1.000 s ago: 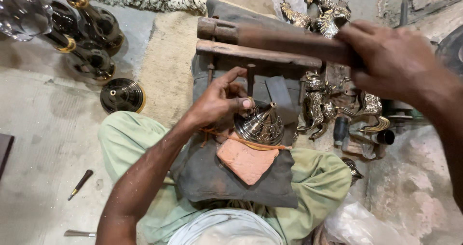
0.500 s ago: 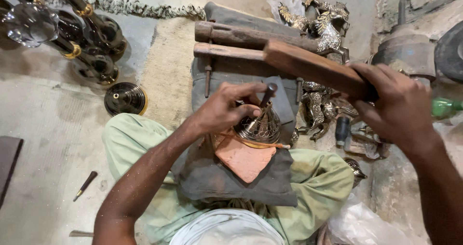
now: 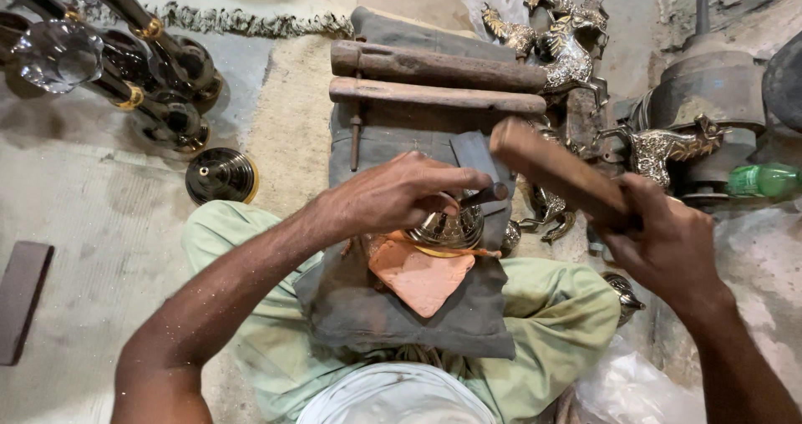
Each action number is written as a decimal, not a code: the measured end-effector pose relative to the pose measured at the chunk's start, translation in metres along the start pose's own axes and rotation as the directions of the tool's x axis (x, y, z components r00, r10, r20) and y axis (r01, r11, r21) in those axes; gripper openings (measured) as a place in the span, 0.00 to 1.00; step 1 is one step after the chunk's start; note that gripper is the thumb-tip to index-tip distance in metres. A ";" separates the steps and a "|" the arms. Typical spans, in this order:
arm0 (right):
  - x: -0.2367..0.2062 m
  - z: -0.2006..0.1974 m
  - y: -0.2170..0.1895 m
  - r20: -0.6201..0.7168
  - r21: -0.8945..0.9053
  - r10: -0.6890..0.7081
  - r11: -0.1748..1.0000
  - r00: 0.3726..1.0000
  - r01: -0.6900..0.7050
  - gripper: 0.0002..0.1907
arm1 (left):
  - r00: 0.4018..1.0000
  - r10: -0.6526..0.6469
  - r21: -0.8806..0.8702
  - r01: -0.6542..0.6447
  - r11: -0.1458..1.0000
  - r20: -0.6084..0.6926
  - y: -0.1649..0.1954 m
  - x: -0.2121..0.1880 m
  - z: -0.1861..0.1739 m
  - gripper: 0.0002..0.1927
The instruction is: The person sits cross-legged on the floor holding a chisel against a brass ornamental object resting on a leather pad, and repeatedly strikes the chisel with a wooden mallet to shape or decorate the metal surface, repositioning the chisel between strikes.
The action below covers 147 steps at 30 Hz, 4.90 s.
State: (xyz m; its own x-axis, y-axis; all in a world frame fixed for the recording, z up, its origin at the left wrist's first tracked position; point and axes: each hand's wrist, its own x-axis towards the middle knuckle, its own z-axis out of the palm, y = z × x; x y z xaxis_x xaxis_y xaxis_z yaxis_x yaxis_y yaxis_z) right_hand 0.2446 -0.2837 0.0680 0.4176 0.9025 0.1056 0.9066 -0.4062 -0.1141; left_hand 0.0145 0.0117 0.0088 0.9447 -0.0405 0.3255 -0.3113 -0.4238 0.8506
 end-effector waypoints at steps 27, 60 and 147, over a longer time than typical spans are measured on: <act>-0.028 -0.011 -0.006 -0.039 0.222 0.082 0.973 0.996 -0.071 0.30 | 0.996 0.025 -0.100 -0.016 0.995 0.089 -0.002 0.007 -0.011 0.28; -0.022 -0.027 -0.015 -0.045 0.121 0.028 0.992 0.999 -0.022 0.34 | 0.979 0.130 -0.262 -0.086 0.961 0.154 -0.016 0.010 -0.021 0.28; -0.101 0.077 -0.012 0.477 0.411 0.544 0.556 0.690 -0.723 0.39 | 0.877 -0.359 -0.622 0.092 0.778 -0.319 -0.058 -0.029 -0.009 0.14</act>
State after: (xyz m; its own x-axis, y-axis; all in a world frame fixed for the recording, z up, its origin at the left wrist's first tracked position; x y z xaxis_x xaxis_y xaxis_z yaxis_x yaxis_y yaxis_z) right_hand 0.1871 -0.3587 -0.0174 0.7529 0.4701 -0.4606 0.1776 -0.8190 -0.5455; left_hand 0.0047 0.0461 -0.0463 0.9072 0.4056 0.1118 -0.2196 0.2297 0.9482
